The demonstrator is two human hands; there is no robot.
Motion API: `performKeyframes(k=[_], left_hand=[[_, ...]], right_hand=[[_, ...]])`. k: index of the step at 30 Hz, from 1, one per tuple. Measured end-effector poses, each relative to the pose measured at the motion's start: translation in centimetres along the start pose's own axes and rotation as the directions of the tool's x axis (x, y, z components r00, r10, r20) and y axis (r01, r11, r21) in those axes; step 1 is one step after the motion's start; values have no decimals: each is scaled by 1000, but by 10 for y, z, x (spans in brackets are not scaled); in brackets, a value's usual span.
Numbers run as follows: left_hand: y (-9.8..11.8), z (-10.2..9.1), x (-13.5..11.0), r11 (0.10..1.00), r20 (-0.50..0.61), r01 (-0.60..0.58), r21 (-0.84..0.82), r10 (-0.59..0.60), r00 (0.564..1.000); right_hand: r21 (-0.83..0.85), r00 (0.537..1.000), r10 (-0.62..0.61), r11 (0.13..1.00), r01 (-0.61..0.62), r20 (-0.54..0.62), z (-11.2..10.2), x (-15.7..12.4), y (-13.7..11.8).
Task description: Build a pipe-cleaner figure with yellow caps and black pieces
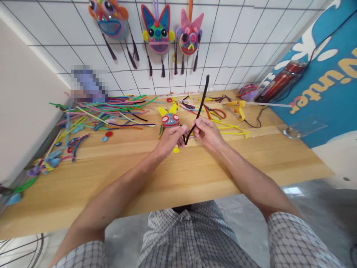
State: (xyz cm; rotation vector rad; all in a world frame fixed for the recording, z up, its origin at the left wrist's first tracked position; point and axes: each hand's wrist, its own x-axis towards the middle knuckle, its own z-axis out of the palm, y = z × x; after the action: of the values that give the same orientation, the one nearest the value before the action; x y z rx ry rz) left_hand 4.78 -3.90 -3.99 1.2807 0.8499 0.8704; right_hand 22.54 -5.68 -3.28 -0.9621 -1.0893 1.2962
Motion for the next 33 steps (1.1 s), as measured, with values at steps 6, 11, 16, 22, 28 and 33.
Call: performKeyframes(k=[6,11,16,22,28,33], left_hand=[[11,-5,4,973,-285,-74,-219,9,959],[18,-16,10,945,-374,-155,-287,39,926],[26,-17,10,934,-264,-148,-326,61,963],[16,-17,13,972,-194,-91,-217,49,980],[13,-19,11,989,-184,-32,-143,5,983],[22,-20,12,971,-220,-58,-233,5,975]], right_hand=[[106,998,39,994,-35,-40,-4,5,0],[108,998,54,993,-55,16,-1,2,2],[106,988,128,985,-137,85,0,-1,5],[140,989,126,981,-137,81,-3,2,2],[91,992,95,991,-102,81,-9,5,-1],[-35,964,182,983,-179,196,-10,3,4]])
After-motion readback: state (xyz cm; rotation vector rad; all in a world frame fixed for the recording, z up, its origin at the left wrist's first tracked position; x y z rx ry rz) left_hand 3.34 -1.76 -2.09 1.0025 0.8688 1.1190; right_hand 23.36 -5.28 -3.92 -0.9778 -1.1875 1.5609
